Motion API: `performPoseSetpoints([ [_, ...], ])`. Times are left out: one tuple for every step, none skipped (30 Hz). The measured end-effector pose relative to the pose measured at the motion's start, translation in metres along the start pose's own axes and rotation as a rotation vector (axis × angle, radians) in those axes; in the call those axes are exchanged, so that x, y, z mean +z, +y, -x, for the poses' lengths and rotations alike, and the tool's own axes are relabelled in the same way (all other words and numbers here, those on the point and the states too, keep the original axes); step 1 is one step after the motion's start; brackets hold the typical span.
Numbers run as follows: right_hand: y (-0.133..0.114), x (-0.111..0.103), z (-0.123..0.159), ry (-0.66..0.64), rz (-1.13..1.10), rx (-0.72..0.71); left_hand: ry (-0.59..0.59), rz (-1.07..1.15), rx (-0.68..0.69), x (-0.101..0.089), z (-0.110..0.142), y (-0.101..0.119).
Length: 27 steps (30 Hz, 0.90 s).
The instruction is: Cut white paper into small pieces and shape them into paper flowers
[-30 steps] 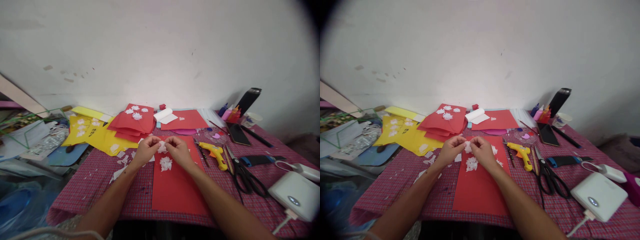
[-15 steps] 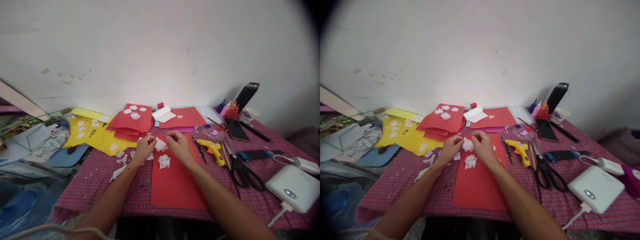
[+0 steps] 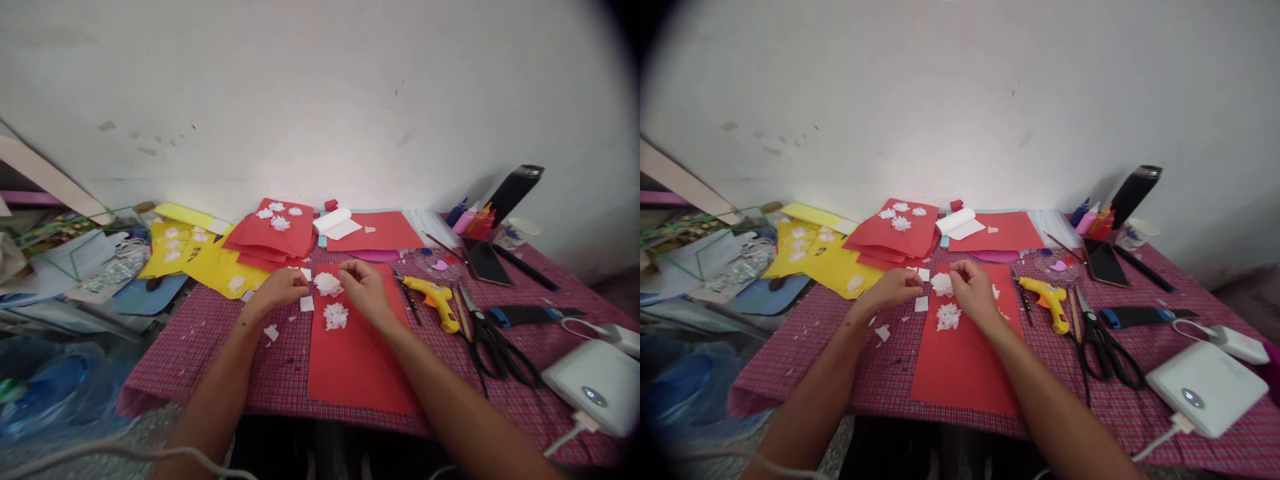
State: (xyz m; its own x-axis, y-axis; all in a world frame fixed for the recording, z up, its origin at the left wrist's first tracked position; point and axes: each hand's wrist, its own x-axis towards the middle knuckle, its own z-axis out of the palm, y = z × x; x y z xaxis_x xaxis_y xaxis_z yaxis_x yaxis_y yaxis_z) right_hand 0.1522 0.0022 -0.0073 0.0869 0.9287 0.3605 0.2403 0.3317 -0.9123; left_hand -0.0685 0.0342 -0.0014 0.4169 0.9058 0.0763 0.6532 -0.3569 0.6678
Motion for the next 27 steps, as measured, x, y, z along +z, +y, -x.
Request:
performPoseSetpoints([
  [0.001, 0.0, 0.0, -0.005, 0.006, 0.0, -0.025, -0.005, 0.005, 0.0, 0.001, -0.001],
  [0.001, 0.001, 0.001, -0.01, 0.013, 0.0, -0.035, -0.02, 0.007, 0.0, 0.002, -0.001],
  [0.002, 0.001, 0.001, -0.015, 0.019, -0.001, -0.037, -0.039, 0.006, 0.0, 0.003, 0.0],
  [0.003, 0.001, 0.001, -0.02, 0.024, -0.001, -0.034, -0.058, 0.004, 0.0, 0.004, 0.002],
  [0.003, 0.001, 0.002, -0.026, 0.028, 0.0, -0.031, -0.071, 0.0, 0.001, 0.005, 0.003],
  [0.004, 0.002, 0.002, -0.031, 0.031, 0.0, -0.031, -0.078, -0.005, 0.001, 0.005, 0.005],
  [0.005, 0.002, 0.002, -0.038, 0.034, 0.0, -0.038, -0.078, -0.01, 0.001, 0.006, 0.007],
  [0.006, 0.002, 0.002, -0.046, 0.037, -0.003, -0.051, -0.08, -0.013, 0.002, 0.007, 0.008],
  [0.007, 0.003, 0.002, -0.054, 0.041, -0.006, -0.068, -0.085, -0.014, 0.002, 0.007, 0.009],
  [0.008, 0.003, 0.002, -0.059, 0.047, -0.012, -0.09, -0.099, -0.011, 0.002, 0.007, 0.01],
  [0.009, 0.003, 0.002, -0.061, 0.056, -0.02, -0.11, -0.12, -0.007, 0.002, 0.008, 0.009],
  [0.01, 0.003, 0.002, -0.063, 0.066, -0.025, -0.126, -0.146, -0.003, 0.003, 0.008, 0.009],
  [0.011, 0.003, 0.003, -0.064, 0.073, -0.028, -0.134, -0.171, -0.002, 0.003, 0.008, 0.008],
  [0.011, 0.003, 0.003, -0.065, 0.078, -0.028, -0.136, -0.189, -0.004, 0.004, 0.008, 0.007],
  [0.011, 0.003, 0.003, -0.067, 0.08, -0.027, -0.131, -0.2, -0.007, 0.005, 0.008, 0.006],
  [0.011, 0.003, 0.003, -0.069, 0.08, -0.027, -0.124, -0.202, -0.01, 0.005, 0.008, 0.006],
  [0.01, 0.003, 0.003, -0.071, 0.078, -0.026, -0.117, -0.197, -0.011, 0.006, 0.008, 0.006],
  [0.009, 0.003, 0.003, -0.073, 0.076, -0.026, -0.112, -0.186, -0.01, 0.006, 0.009, 0.006],
  [0.008, 0.003, 0.003, -0.074, 0.075, -0.028, -0.108, -0.171, -0.009, 0.006, 0.009, 0.007],
  [0.007, 0.003, 0.003, -0.076, 0.076, -0.033, -0.107, -0.153, -0.011, 0.006, 0.009, 0.007],
  [0.006, 0.003, 0.004, -0.078, 0.08, -0.039, -0.106, -0.136, -0.014, 0.006, 0.009, 0.008],
  [0.005, 0.003, 0.004, -0.079, 0.084, -0.046, -0.109, -0.122, -0.017, 0.006, 0.009, 0.008],
  [0.004, 0.003, 0.004, -0.078, 0.088, -0.052, -0.114, -0.113, -0.018, 0.006, 0.009, 0.008],
  [0.004, 0.003, 0.005, -0.076, 0.093, -0.059, -0.119, -0.111, -0.015, 0.006, 0.009, 0.008],
  [0.004, 0.003, 0.005, -0.073, 0.098, -0.065, -0.124, -0.11, -0.008, 0.006, 0.009, 0.007],
  [0.004, 0.003, 0.006, -0.07, 0.1, -0.069, -0.124, -0.106, 0.003, 0.006, 0.009, 0.006],
  [0.004, 0.003, 0.006, -0.069, 0.1, -0.071, -0.119, -0.099, 0.012, 0.007, 0.009, 0.005],
])
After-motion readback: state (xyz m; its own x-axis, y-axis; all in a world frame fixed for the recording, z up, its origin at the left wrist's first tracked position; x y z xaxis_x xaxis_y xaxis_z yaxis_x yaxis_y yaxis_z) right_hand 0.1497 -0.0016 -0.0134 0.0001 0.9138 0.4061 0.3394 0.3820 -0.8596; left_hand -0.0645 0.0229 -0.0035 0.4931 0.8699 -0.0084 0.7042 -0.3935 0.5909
